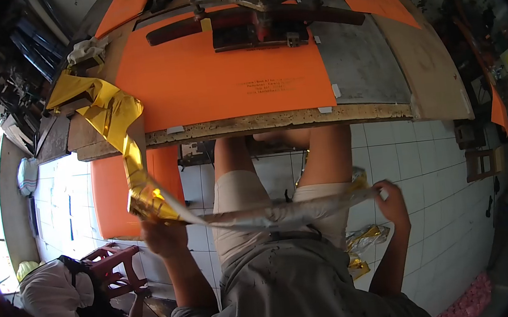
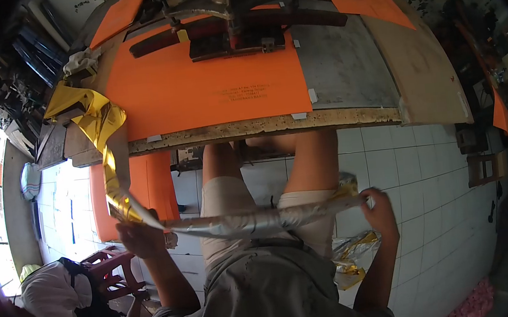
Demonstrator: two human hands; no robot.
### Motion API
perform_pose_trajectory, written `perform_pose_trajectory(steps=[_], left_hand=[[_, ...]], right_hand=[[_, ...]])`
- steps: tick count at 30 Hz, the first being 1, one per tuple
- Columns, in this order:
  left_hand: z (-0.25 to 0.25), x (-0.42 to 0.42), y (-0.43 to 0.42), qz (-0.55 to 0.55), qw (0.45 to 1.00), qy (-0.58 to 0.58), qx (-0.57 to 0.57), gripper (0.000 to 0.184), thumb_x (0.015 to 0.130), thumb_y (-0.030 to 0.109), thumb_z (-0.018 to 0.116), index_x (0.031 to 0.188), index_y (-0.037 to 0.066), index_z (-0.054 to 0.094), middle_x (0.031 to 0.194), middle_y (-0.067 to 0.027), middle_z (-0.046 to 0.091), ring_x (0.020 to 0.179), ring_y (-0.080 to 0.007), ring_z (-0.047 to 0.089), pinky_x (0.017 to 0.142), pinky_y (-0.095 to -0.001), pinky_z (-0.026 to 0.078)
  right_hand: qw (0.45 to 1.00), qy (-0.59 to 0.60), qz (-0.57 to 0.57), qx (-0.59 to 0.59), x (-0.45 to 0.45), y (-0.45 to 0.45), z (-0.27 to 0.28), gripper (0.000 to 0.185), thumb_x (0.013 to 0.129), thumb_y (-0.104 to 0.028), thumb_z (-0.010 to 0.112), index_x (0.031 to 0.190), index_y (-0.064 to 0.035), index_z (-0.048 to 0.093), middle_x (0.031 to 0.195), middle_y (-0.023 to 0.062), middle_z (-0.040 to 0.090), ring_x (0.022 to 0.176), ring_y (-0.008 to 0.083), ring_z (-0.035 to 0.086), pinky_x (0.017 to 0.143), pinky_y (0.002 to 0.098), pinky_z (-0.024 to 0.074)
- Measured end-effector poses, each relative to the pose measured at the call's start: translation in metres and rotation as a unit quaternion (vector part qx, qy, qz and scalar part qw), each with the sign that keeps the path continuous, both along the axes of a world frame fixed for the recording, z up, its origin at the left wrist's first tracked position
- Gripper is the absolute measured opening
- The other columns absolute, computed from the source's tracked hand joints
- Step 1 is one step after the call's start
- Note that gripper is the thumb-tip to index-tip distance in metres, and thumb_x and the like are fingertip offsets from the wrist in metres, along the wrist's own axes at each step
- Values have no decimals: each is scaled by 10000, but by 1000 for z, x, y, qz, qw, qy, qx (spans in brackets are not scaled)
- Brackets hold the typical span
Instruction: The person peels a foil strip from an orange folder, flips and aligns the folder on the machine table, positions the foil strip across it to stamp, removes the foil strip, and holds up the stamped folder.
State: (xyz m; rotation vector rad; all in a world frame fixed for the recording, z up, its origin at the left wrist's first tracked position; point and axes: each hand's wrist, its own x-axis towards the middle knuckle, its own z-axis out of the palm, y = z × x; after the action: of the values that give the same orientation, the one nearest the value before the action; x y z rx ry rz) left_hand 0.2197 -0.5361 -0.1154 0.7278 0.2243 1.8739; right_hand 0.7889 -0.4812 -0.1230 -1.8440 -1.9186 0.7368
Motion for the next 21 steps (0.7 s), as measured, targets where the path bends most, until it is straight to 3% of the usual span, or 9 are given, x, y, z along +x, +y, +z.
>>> perform_pose_trajectory(steps=[1, 3, 7, 8, 9, 11, 14, 18, 21], left_hand=[[12, -9, 0, -40, 999, -12, -8, 557, 1061, 390, 531, 1508, 62, 482, 1449, -149, 598, 1294, -315, 604, 1117, -529, 461], [31, -6, 0, 133, 987, -37, -81, 540, 1106, 428, 419, 1373, -23, 550, 1124, -167, 718, 888, -256, 666, 839, -412, 550], [52, -18, -2, 277, 938, -65, -198, 453, 1099, 424, 449, 1276, 12, 515, 978, -74, 609, 665, -176, 483, 613, -341, 457], [42, -39, -9, 182, 974, 13, -131, 398, 1089, 434, 463, 1145, 46, 528, 871, -45, 562, 615, -149, 448, 556, -309, 425], [40, -51, -11, 168, 978, 35, -118, 489, 1079, 423, 477, 1284, -15, 551, 800, -35, 528, 617, -143, 471, 532, -303, 446], [42, -59, -17, 256, 937, -6, -235, 355, 1085, 431, 477, 1029, 88, 549, 687, -18, 484, 518, -117, 423, 460, -276, 365], [24, -95, -28, 236, 949, 5, -210, 366, 1068, 447, 510, 957, 104, 575, 715, -23, 562, 469, -104, 428, 422, -252, 365], [9, -110, -35, 395, 868, -32, -301, 375, 1046, 443, 559, 1070, 80, 650, 834, -33, 671, 524, -112, 501, 449, -230, 411], [25, -102, -29, 433, 842, -55, -318, 453, 1025, 463, 576, 1228, 60, 609, 989, -26, 733, 688, -101, 653, 593, -225, 550]], right_hand=[[999, 24, 20, -38, -5, -3, -8, 179, 826, -20, 689, 1002, 9, 689, 960, 158, 736, 922, 319, 717, 854, 386, 540], [989, 33, 42, -137, -13, -9, -16, 215, 825, -44, 714, 1034, 5, 716, 963, 162, 752, 919, 292, 738, 841, 382, 556], [935, 31, 148, -321, -16, 1, -6, 321, 820, -108, 794, 1125, -27, 735, 1074, 134, 765, 1020, 270, 732, 935, 374, 542], [916, 32, 179, -358, -17, 5, 1, 356, 818, -124, 812, 1153, -33, 733, 1114, 131, 764, 1053, 267, 727, 958, 374, 537], [934, 40, 175, -309, -19, 9, 9, 383, 819, -137, 821, 1173, -31, 722, 1147, 134, 755, 1082, 265, 717, 978, 372, 528], [962, 54, 167, -210, -25, 19, 26, 439, 821, -163, 841, 1214, -27, 699, 1211, 139, 737, 1141, 262, 697, 1017, 369, 511], [994, 66, 5, 86, -35, 53, 26, 426, 900, -143, 757, 1288, -18, 637, 1366, 181, 639, 1294, 327, 593, 1098, 430, 446], [871, -27, -119, 475, -67, 101, 12, 492, 993, -176, 624, 1434, 1, 495, 1572, 225, 430, 1465, 423, 388, 1168, 536, 326], [873, -63, -110, 472, -85, 124, -3, 581, 1044, -257, 532, 1526, 17, 359, 1639, 242, 303, 1528, 455, 255, 1201, 583, 229]])
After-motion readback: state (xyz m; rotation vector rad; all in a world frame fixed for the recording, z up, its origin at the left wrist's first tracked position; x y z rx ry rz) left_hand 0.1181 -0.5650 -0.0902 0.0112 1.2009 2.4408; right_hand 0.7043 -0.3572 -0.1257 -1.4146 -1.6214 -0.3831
